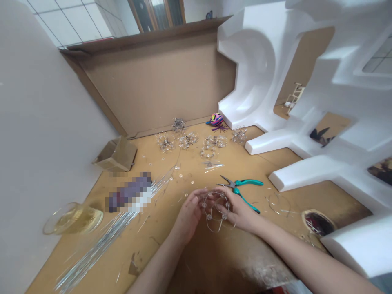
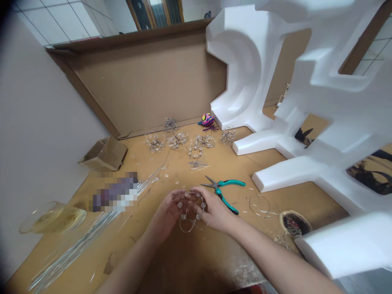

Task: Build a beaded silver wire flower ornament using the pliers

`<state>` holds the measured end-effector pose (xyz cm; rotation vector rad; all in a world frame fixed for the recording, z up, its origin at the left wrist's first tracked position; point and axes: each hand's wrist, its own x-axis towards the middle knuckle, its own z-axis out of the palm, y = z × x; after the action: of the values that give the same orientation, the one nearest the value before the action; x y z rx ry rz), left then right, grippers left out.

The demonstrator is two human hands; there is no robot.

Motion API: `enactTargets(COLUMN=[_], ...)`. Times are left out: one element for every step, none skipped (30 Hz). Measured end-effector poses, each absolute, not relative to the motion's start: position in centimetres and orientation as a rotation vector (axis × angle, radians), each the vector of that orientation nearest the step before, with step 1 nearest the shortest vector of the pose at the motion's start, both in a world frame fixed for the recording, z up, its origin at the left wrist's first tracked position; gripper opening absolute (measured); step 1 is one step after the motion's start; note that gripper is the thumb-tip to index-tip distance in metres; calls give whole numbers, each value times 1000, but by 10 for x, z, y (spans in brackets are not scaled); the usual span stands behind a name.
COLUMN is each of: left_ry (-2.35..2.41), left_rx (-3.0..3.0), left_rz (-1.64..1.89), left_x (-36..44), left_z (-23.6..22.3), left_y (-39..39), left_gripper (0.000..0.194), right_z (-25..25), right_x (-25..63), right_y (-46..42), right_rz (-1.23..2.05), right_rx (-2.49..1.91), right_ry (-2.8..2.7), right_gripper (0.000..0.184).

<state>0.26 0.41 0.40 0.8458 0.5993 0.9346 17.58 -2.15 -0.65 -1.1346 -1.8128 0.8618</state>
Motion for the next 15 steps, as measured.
enactTargets(left_ry=[616, 628, 635, 634, 625, 611, 599, 595, 602, 624, 657, 695, 735, 775, 814], left_rx=[847, 849, 852, 852, 850, 851, 857, 869, 886, 908, 933, 956, 976, 993, 1006], left_rz=[950, 962, 971, 974, 972, 967, 958, 947, 940, 936, 936, 938, 940, 939, 936], left_x=[2, 1, 0, -1, -1, -2, -3, -3, -3, -3, -3, -3, -2, -1, -1], left_z=[4, 4, 4, 4, 5, 6, 8, 9, 10, 11, 11, 11, 10, 8, 6], left_y=[5, 5, 6, 6, 7, 7, 6, 6, 6, 5, 4, 4, 3, 3, 3], left_gripper=[30, 30, 31, 32, 34, 37, 39, 40, 40, 37, 34, 30, 26, 24, 22], right_z=[-7, -7, -8, -8, -7, -7, -5, -4, -2, -1, 1, 2, 3, 4, 4], right_x=[176, 176, 177, 177, 177, 178, 178, 178, 178, 177, 177, 176, 176, 176, 176], right_y=[-21, -21, -21, -21, -21, -21, -20, -20, -20, -20, -20, -19, -19, -19, -18], right_rz=[893, 923, 953, 983, 1012, 1038, 1064, 1090, 1115, 1142, 1173, 1209, 1248, 1294, 1354], right_rx=[-1124, -1112, -1099, -1083, -1066, -1049, -1034, -1016, -995, -975, -958, -948, -951, -964, -980], right_ry=[-1804, -1795, -1780, -1759, -1734, -1709, -1687, -1668, -1648, -1629, -1609, -1587, -1562, -1534, -1495], right_gripper=[42, 42, 42, 41, 39, 37, 34, 33, 31, 30, 29, 28, 28, 28, 28])
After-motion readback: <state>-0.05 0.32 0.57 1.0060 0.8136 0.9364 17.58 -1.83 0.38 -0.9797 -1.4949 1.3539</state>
